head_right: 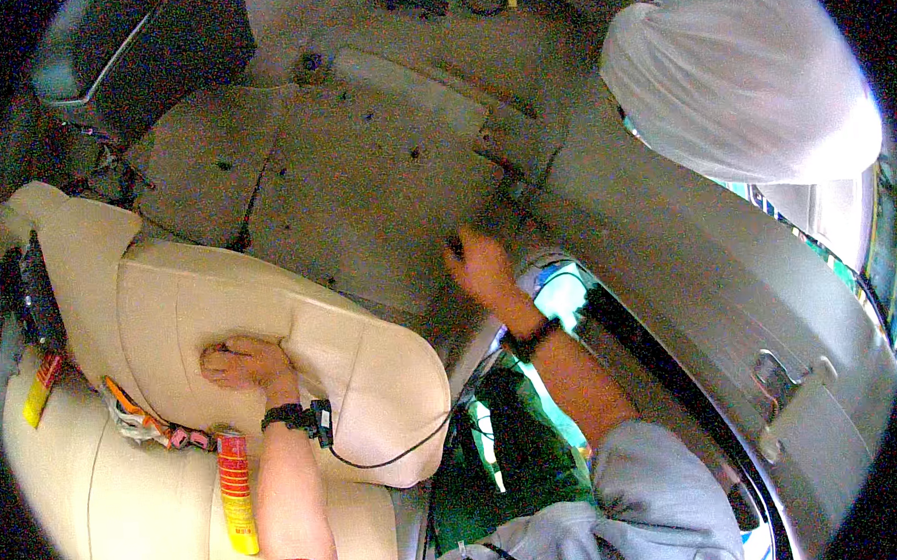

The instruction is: The person removes various interior trim panels and an air vent assembly from a vehicle's passenger cabin by hand and using a prying tool.

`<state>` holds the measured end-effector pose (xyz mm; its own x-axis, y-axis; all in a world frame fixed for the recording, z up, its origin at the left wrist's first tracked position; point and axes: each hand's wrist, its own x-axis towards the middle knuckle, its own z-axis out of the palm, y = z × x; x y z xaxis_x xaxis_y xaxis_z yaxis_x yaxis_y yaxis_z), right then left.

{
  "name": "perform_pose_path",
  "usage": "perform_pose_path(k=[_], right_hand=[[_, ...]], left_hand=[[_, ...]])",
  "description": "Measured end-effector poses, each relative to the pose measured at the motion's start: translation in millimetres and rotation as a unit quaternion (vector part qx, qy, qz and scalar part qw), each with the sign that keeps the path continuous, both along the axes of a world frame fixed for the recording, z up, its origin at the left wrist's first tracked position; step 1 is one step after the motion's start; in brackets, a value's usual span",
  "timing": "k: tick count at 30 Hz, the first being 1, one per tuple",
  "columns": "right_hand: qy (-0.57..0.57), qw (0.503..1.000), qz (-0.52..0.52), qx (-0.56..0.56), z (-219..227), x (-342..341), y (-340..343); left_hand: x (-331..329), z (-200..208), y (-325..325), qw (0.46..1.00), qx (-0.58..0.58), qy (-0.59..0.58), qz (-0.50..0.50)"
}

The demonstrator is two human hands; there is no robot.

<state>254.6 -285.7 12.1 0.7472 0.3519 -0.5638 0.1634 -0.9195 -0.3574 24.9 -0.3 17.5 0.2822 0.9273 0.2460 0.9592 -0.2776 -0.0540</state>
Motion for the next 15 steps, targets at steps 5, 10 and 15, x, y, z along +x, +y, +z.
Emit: perform_pose_path(k=[5,10,15], right_hand=[[-0.032,0.991,-0.112,0.073,-163.4,99.0,78.0],[0.034,0.994,0.100,0.026,-195.7,119.7,99.0],[0.025,0.978,-0.134,0.160,-204.9,147.6,151.3]], left_hand=[[24.1,13.1,-2.1,0.998,-0.018,-0.052,-0.003],[22.1,17.2,-3.8,0.998,-0.031,-0.050,-0.026],[13.6,13.4,-5.8,0.996,-0.033,-0.066,-0.042]])
